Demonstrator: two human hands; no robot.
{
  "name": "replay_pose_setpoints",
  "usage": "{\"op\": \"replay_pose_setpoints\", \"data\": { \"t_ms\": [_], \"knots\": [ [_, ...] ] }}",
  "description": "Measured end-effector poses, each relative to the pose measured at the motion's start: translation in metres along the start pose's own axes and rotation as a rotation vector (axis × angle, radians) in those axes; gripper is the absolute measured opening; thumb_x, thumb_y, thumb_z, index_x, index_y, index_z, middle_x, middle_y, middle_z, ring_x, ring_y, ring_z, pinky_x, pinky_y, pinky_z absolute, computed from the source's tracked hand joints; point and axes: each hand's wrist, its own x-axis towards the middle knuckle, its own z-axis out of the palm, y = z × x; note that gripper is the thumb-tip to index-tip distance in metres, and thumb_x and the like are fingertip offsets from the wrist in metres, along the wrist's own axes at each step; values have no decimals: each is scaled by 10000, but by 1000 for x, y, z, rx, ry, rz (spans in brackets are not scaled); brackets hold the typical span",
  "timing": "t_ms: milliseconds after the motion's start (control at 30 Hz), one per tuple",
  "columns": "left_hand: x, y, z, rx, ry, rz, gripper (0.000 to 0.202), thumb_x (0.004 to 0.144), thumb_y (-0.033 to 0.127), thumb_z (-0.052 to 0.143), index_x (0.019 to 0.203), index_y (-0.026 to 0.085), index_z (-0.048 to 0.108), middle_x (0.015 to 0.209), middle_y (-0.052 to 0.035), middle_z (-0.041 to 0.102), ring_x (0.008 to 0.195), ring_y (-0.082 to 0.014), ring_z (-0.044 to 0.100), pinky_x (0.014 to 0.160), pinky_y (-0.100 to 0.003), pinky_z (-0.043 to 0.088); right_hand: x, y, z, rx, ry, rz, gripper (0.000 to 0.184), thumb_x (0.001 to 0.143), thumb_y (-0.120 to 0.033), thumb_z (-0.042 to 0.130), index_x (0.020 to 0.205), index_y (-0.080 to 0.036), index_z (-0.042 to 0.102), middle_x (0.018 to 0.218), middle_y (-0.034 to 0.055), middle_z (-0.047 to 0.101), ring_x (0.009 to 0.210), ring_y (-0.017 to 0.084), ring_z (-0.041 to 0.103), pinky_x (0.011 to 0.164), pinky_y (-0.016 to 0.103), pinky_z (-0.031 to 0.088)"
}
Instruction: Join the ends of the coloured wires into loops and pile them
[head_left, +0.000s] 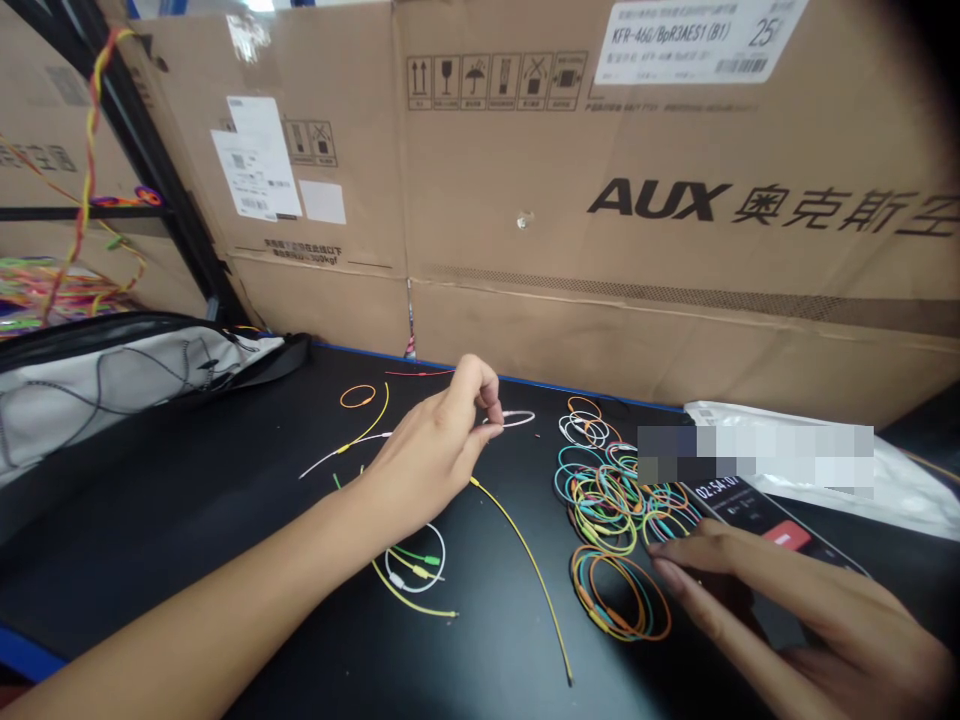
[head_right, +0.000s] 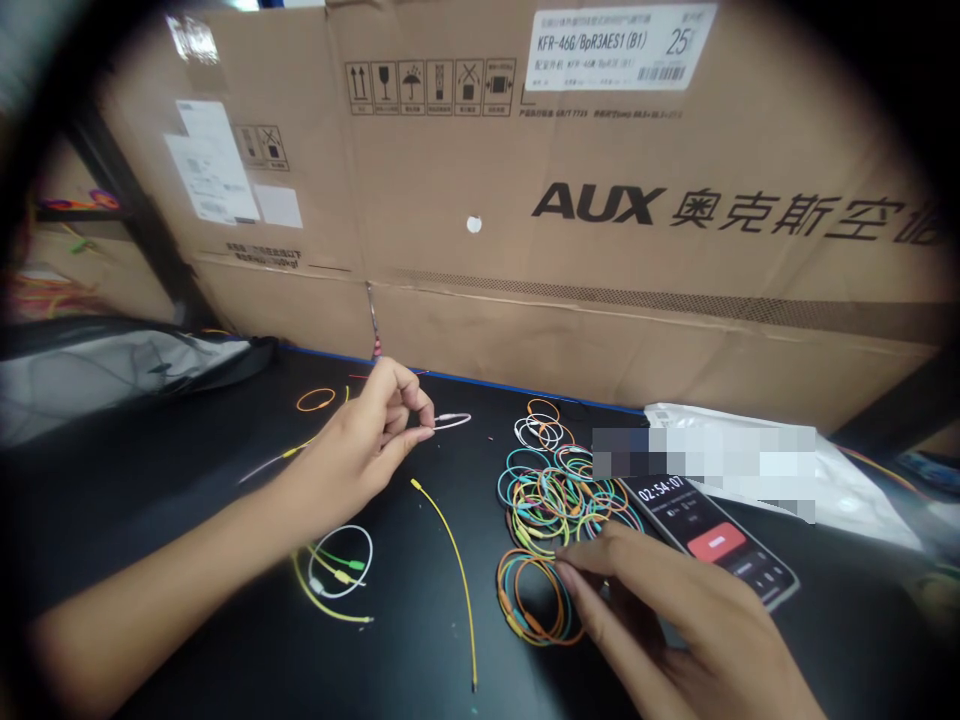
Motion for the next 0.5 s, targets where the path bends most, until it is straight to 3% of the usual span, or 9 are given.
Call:
{"op": "replay_pose_setpoints", "data": {
  "t_ms": [267, 500],
  "knots": [
    [0, 2, 1, 11, -3, -16, 226, 963, 103, 505, 1040, 266, 369, 966, 11, 617, 676, -114, 515, 608, -268, 390, 4, -3, -1, -39, -47, -60, 167, 966, -250, 698, 1101, -341, 736, 901, -5, 842, 693, 244, 824, 576, 305, 679],
    [-1, 0, 2, 58, -50, -10, 167, 987, 121, 497, 1049, 255, 418, 892, 22, 614, 645, -122, 509, 616, -286, 405, 2, -2, 1, -60, -44, -58, 159, 993, -264, 679, 1129, -343, 699, 917, -4, 838, 711, 228, 824, 628, 287, 690]
  ]
}}
